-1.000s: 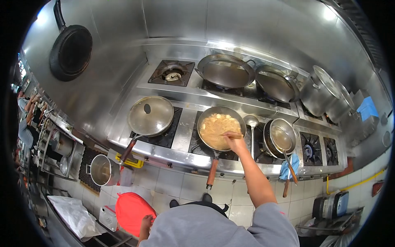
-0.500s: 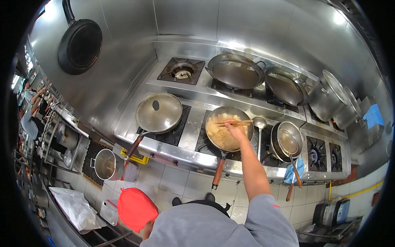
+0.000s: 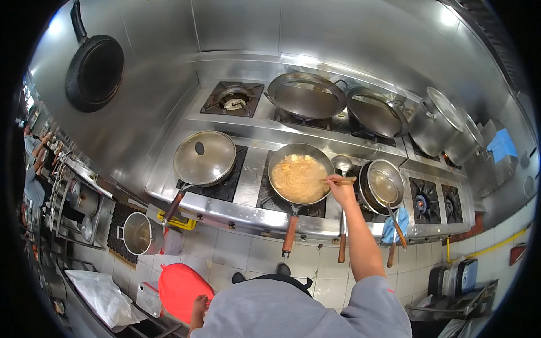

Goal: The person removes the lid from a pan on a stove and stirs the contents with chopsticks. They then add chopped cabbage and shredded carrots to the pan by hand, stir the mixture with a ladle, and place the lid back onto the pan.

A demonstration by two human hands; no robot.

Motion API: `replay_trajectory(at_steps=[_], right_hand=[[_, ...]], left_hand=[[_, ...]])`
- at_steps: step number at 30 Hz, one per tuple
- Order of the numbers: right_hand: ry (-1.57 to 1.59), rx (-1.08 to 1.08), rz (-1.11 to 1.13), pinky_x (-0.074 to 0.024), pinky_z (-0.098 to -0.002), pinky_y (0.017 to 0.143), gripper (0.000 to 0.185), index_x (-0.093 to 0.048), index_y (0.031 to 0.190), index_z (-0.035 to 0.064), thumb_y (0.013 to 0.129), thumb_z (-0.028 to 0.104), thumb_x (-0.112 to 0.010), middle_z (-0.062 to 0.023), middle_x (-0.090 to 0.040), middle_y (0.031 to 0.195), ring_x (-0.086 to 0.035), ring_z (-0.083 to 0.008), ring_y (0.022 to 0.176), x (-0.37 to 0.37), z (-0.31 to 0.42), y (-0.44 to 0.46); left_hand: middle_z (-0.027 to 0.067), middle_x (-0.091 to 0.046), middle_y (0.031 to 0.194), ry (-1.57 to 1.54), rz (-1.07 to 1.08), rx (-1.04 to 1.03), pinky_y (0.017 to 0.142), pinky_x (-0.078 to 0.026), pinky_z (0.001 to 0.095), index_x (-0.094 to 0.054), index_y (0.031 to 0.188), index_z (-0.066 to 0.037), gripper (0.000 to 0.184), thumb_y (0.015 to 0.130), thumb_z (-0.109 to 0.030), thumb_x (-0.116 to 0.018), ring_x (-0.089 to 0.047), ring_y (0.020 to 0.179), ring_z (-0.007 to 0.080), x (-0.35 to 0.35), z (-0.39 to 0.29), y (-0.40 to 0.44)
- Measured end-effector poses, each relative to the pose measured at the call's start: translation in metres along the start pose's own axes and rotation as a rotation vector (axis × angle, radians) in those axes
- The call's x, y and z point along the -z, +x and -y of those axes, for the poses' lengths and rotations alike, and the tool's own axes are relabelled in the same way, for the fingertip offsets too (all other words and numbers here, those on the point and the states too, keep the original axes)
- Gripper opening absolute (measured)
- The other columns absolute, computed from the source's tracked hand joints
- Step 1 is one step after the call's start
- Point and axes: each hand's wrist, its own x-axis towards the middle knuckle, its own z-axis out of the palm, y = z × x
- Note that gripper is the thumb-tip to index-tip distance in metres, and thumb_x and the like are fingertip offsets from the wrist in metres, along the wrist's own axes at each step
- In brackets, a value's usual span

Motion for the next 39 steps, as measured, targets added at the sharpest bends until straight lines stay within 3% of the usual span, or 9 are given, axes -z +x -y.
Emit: replay_trajectory(at_steps=[4,6,10,14,18,22,28,33,39], right_hand=[[-0.104,0.209,0.091,-0.0512,-0.0296,0.062,0.011,-0.065,0.09,0.0043,0.081,0.009,-0.061,-0.0075,-0.064,0.078,-0.059,-0.0152,0.067,-0.017,0.029,-0.024],[0.353,-0.254,0.371,-0.0511,-0.0288,0.062,0.012,-0.065,0.091,0.0045,0.081,0.01,-0.061,-0.0058,-0.065,0.079,-0.059,-0.0148,0.068,-0.014,0.044,-0.025],[-0.077,-0.072,-0.098,-0.0491,-0.0271,0.063,0.012,-0.065,0.09,0.0036,0.079,0.009,-0.062,-0.0034,-0.066,0.079,-0.06,-0.0141,0.071,-0.014,0.014,0.012],[-0.052,0.116,-0.124,-0.0468,-0.0248,0.064,0.012,-0.064,0.09,0.0031,0.082,0.011,-0.062,-0.0007,-0.064,0.078,-0.057,-0.0114,0.07,-0.059,0.023,0.02],[0.425,-0.166,0.257,-0.0463,-0.0253,0.063,0.01,-0.064,0.09,0.0033,0.082,0.01,-0.06,-0.0007,-0.064,0.077,-0.057,-0.0113,0.069,-0.071,0.03,0.044],[0.02,-0.035,-0.195,-0.0463,-0.0262,0.063,0.009,-0.063,0.088,0.004,0.082,0.008,-0.059,-0.0055,-0.064,0.077,-0.059,-0.0134,0.069,-0.066,0.017,0.059],[0.609,-0.245,0.326,-0.0476,-0.0255,0.06,0.01,-0.063,0.086,0.0031,0.082,0.012,-0.062,-0.0069,-0.064,0.081,-0.06,-0.0131,0.069,-0.059,0.054,0.02],[-0.201,-0.032,-0.069,-0.049,-0.0281,0.066,0.01,-0.064,0.088,0.0027,0.081,0.009,-0.061,-0.0075,-0.066,0.081,-0.062,-0.0152,0.073,-0.012,0.039,0.014],[0.208,-0.164,0.34,-0.0494,-0.0272,0.063,0.011,-0.063,0.088,0.0015,0.083,0.011,-0.06,-0.006,-0.064,0.079,-0.061,-0.0132,0.071,0.0,0.05,-0.015]], left_hand=[[0.0088,-0.059,0.08,0.018,0.021,-0.012,0.044,-0.049,0.0305,-0.05,0.112,-0.005,0.028,0.089,-0.02,-0.047,-0.058,0.052,0.0192,0.002,-0.003,0.004],[0.009,-0.059,0.08,0.025,0.025,-0.024,0.044,-0.05,0.0307,-0.05,0.113,-0.004,0.028,0.089,-0.02,-0.047,-0.058,0.052,0.0193,0.003,-0.002,0.005],[0.0095,-0.06,0.081,0.028,0.002,-0.014,0.044,-0.049,0.0309,-0.051,0.113,-0.004,0.029,0.089,-0.02,-0.048,-0.058,0.052,0.0198,0.002,-0.001,-0.002],[0.009,-0.06,0.08,-0.016,-0.007,-0.009,0.044,-0.048,0.0307,-0.051,0.11,-0.005,0.027,0.088,-0.021,-0.049,-0.058,0.052,0.0203,0.003,0.007,-0.008],[0.0085,-0.06,0.08,-0.07,-0.019,-0.03,0.044,-0.048,0.0314,-0.052,0.107,-0.006,0.025,0.088,-0.022,-0.049,-0.058,0.052,0.0206,0.004,0.024,-0.008],[0.0083,-0.06,0.08,-0.008,0.002,-0.017,0.045,-0.048,0.0324,-0.052,0.108,-0.006,0.025,0.089,-0.022,-0.049,-0.057,0.052,0.0206,0.002,0.029,-0.013],[0.0082,-0.06,0.081,0.162,0.005,-0.058,0.045,-0.048,0.0327,-0.051,0.108,-0.007,0.024,0.089,-0.022,-0.048,-0.057,0.053,0.0207,-0.006,0.002,-0.04],[0.0078,-0.06,0.081,-0.017,0.033,0.003,0.044,-0.048,0.0311,-0.05,0.109,-0.007,0.025,0.089,-0.022,-0.048,-0.057,0.053,0.0197,0.0,0.026,0.006],[0.0069,-0.059,0.08,0.052,0.004,-0.044,0.043,-0.048,0.0293,-0.051,0.108,-0.006,0.024,0.088,-0.02,-0.048,-0.057,0.052,0.0185,0.0,0.0,-0.008]])
